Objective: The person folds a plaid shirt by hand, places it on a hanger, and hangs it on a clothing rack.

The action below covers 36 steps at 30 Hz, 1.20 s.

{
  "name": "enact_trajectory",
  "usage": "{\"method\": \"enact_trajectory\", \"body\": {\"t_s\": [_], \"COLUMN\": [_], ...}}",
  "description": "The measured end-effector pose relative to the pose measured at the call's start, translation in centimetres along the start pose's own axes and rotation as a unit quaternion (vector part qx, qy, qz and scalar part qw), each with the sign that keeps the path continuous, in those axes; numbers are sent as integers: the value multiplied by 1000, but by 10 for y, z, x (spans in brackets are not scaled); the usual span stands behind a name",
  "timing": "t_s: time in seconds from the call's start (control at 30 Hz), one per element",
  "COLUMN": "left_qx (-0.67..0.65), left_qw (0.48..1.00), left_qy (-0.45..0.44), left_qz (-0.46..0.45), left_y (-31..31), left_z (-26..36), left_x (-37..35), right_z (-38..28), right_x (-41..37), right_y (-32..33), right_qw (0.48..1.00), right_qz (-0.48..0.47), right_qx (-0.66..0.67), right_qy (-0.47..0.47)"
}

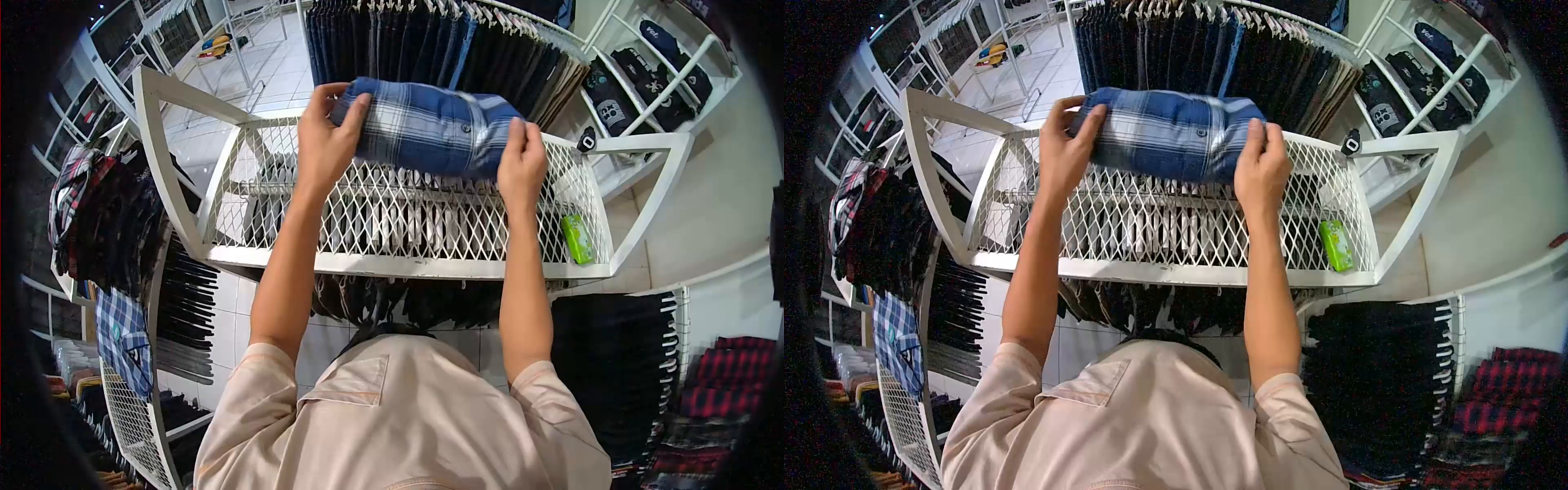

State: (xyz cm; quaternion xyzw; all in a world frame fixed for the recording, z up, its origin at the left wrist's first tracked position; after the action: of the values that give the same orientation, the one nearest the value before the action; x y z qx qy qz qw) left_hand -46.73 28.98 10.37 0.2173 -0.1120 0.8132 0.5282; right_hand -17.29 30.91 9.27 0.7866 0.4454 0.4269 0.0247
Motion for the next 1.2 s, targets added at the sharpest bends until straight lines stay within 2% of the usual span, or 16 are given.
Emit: {"method": "enact_trajectory", "body": {"t_s": [0.03, 0.17, 0.23, 0.3, 0.37, 0.5, 0.53, 0.63, 0.67, 0.77, 0.8, 0.9, 1.07, 1.1, 1.13, 1.2], "left_qx": [-21, 39, 61, 101, 25, 94, 49, -124, -194, -100, -34, -50, -209, -173, -135, -63], "left_qw": [1000, 998, 985, 983, 974, 964, 972, 962, 932, 923, 955, 966, 930, 939, 946, 958], "left_qy": [-11, 50, 153, 154, 224, 219, 196, 212, 269, 308, 234, 230, 259, 256, 256, 262], "left_qz": [18, -22, -46, -18, -13, -117, -119, -116, -144, -208, -180, -105, -156, -153, -149, -99], "left_y": [6, 18, 22, 31, 34, 34, 30, 29, 33, 52, 49, 29, 33, 34, 39, 39], "left_z": [5, -59, -61, -50, -40, -17, -24, -13, 0, 5, -10, -19, -27, -22, -10, -5], "left_x": [-5, -61, -99, -135, -159, -170, -169, -169, -172, -174, -174, -169, -189, -188, -187, -188], "right_z": [-5, 53, 82, 86, 67, 48, 57, 56, 55, 52, 45, 38, 63, 66, 51, 50], "right_x": [-5, -60, -103, -126, -131, -131, -131, -138, -140, -150, -149, -142, -171, -176, -178, -179], "right_y": [11, 15, 12, 26, 37, 36, 32, 36, 48, 57, 56, 48, 71, 74, 75, 81], "right_qw": [1000, 981, 980, 949, 947, 937, 935, 940, 923, 911, 914, 916, 886, 883, 892, 890], "right_qz": [7, -161, -169, -247, -241, -285, -300, -254, -266, -156, -166, -208, -352, -373, -309, -284], "right_qx": [26, -14, 5, 29, 53, 80, 51, 155, 200, 293, 265, 214, 179, 172, 235, 231], "right_qy": [-13, -110, -106, -192, -206, -184, -182, -165, -194, -244, -259, -269, -242, -226, -234, -272]}}
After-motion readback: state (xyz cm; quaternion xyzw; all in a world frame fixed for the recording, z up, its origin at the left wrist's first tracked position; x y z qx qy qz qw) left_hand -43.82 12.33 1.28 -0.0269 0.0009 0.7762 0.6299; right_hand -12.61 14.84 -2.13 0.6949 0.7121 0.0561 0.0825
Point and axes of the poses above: each hand's wrist, its own x-axis towards the middle knuckle, its own y-axis out of the back of the hand, z = x × y, the point moved 3 cm from there along x, towards the middle knuckle, and after that the axes turned 10 degrees about -x, right-handed, at the moved point
